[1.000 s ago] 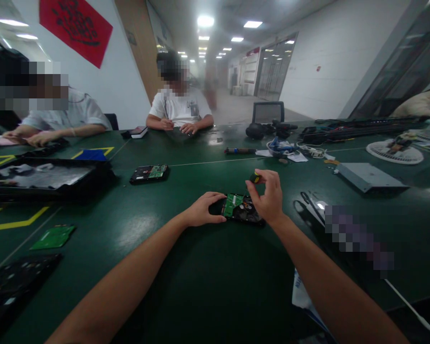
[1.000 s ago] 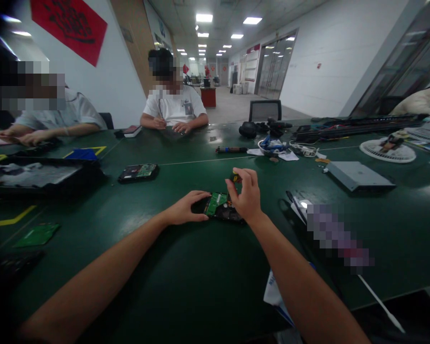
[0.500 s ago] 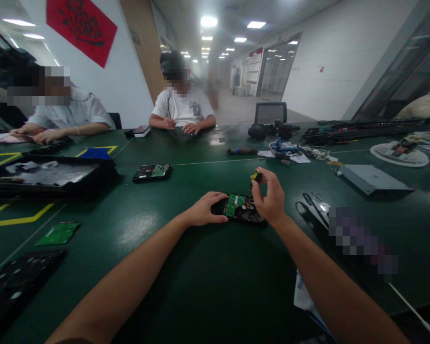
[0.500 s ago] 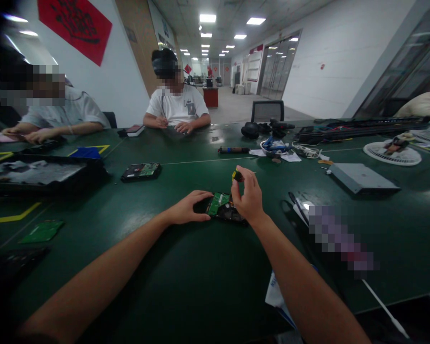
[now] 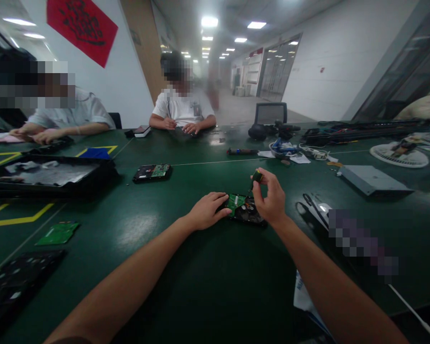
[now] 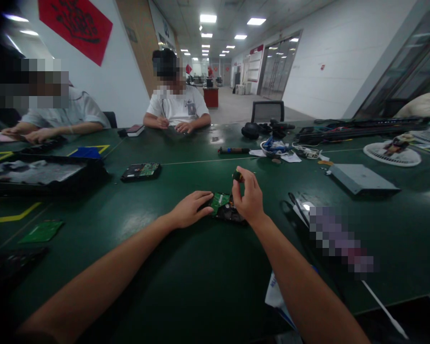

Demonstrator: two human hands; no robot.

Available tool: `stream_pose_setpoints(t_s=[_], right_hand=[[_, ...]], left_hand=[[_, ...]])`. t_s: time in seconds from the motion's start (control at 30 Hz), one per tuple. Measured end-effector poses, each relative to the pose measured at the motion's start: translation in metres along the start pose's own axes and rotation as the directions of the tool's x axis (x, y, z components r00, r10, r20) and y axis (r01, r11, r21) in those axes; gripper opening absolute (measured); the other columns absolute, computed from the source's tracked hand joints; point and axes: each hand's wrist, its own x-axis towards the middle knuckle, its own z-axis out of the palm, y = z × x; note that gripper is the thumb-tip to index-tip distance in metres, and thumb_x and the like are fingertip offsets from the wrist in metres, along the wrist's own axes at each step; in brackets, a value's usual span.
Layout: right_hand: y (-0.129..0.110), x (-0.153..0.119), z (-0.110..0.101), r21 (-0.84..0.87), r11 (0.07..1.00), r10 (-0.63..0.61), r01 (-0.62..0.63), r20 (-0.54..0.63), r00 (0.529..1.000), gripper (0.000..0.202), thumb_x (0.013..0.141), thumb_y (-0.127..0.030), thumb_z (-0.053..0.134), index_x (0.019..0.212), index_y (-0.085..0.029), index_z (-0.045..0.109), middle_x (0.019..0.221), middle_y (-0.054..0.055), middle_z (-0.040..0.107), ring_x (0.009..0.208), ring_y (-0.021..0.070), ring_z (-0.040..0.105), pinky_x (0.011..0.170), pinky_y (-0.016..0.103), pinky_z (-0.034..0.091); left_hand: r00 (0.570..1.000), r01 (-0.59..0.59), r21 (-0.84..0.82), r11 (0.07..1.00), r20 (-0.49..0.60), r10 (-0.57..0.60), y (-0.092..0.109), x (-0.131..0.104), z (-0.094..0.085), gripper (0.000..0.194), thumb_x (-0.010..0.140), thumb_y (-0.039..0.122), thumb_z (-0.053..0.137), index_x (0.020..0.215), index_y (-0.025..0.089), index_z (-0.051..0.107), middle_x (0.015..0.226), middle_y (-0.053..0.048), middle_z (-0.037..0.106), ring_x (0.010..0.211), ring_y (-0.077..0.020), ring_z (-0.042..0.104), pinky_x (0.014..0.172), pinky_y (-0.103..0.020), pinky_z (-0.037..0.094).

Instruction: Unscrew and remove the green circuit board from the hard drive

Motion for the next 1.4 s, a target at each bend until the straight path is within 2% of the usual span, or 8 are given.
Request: stream_pose_setpoints(t_s=[0.17, 0.3, 0.53, 0.67, 0.8, 1.03, 1.23, 1.4], right_hand=[[0.002, 0.001, -0.001, -0.012, 1.0, -0.017, 0.016, -0.024, 1.0, 0.047, 0.093, -0.022, 0.065, 0.138, -0.026, 0.052, 0.123, 0.012, 0.061, 0.105, 0.0255, 0.065, 0.085, 0.045, 0.063], [0.001, 0.002, -0.002, -0.002, 1.0, -0.025, 0.025, -0.024, 0.999, 0.047, 0.092, -0.023, 0.065, 0.138, -0.026, 0.052, 0.122, 0.012, 0.06, 0.105, 0.0258, 0.064, 0.084, 0.045, 0.063], [0.003, 0.002, 0.0, 0.008, 1.0, 0.003, -0.003, -0.01, 1.0, 0.045, 0.095, -0.025, 0.062, 0.138, -0.027, 0.051, 0.122, 0.012, 0.061, 0.103, 0.0253, 0.065, 0.084, 0.046, 0.063], [0.001, 0.003, -0.001, -0.016, 1.0, -0.026, 0.025, -0.027, 0.999, 0.044, 0.093, -0.025, 0.067, 0.135, -0.027, 0.054, 0.116, 0.01, 0.061, 0.101, 0.0242, 0.064, 0.08, 0.043, 0.063], [0.001, 0.001, -0.001, 0.005, 1.0, -0.03, 0.03, -0.025, 0.999, 0.044, 0.095, -0.021, 0.06, 0.138, -0.025, 0.05, 0.126, 0.013, 0.061, 0.107, 0.0253, 0.065, 0.086, 0.045, 0.062], [0.005, 0.0, 0.0, -0.005, 1.0, -0.006, 0.006, 0.007, 1.0, 0.047, 0.094, -0.027, 0.065, 0.138, -0.03, 0.052, 0.121, 0.01, 0.062, 0.104, 0.026, 0.065, 0.085, 0.047, 0.063], [0.007, -0.002, 0.001, 0.025, 1.0, 0.014, -0.015, 0.023, 1.0, 0.049, 0.098, -0.024, 0.056, 0.145, -0.027, 0.044, 0.13, 0.012, 0.061, 0.109, 0.0261, 0.065, 0.092, 0.048, 0.061], [0.005, -0.001, -0.002, -0.007, 1.0, 0.011, -0.011, 0.019, 1.0, 0.047, 0.095, -0.028, 0.064, 0.139, -0.031, 0.051, 0.118, 0.009, 0.062, 0.101, 0.0245, 0.064, 0.086, 0.046, 0.062]], left_hand=[[0.995, -0.047, 0.119, 0.992, -0.087, 0.058, 0.014, 0.002, -0.002, 0.042, 0.101, 0.04, 0.052, 0.136, 0.02, 0.06, 0.147, -0.014, 0.054, 0.136, -0.0305, 0.05, 0.112, -0.051, 0.045], [0.989, -0.142, 0.22, 0.965, -0.014, 0.149, 0.036, 0.003, -0.003, 0.03, 0.097, 0.019, 0.048, 0.122, 0.019, 0.066, 0.128, -0.012, 0.065, 0.122, -0.0291, 0.056, 0.106, -0.048, 0.048], [0.993, -0.113, 0.229, 0.967, -0.011, 0.118, 0.049, 0.0, 0.004, 0.04, 0.099, 0.05, 0.055, 0.122, 0.018, 0.063, 0.128, -0.016, 0.062, 0.122, -0.034, 0.054, 0.099, -0.05, 0.05], [0.994, -0.102, 0.238, 0.966, -0.019, 0.11, 0.041, 0.001, 0.013, 0.036, 0.099, 0.047, 0.057, 0.121, 0.019, 0.063, 0.132, -0.015, 0.062, 0.125, -0.0331, 0.055, 0.099, -0.049, 0.05], [0.994, -0.086, 0.238, 0.968, -0.041, 0.099, 0.034, 0.002, 0.018, 0.031, 0.099, 0.041, 0.058, 0.123, 0.021, 0.062, 0.139, -0.012, 0.061, 0.131, -0.0316, 0.054, 0.105, -0.049, 0.047], [0.993, -0.087, 0.244, 0.966, -0.053, 0.103, 0.033, 0.002, 0.018, 0.03, 0.099, 0.037, 0.059, 0.124, 0.019, 0.062, 0.141, -0.013, 0.06, 0.133, -0.0322, 0.053, 0.106, -0.049, 0.047], [0.994, -0.08, 0.217, 0.973, -0.055, 0.094, 0.035, 0.002, 0.017, 0.027, 0.1, 0.035, 0.058, 0.122, 0.02, 0.063, 0.139, -0.013, 0.061, 0.132, -0.0323, 0.053, 0.104, -0.049, 0.049], [0.994, -0.077, 0.196, 0.978, -0.06, 0.09, 0.034, 0.002, 0.018, 0.027, 0.099, 0.034, 0.059, 0.122, 0.021, 0.064, 0.14, -0.013, 0.061, 0.133, -0.0324, 0.053, 0.104, -0.05, 0.049]])
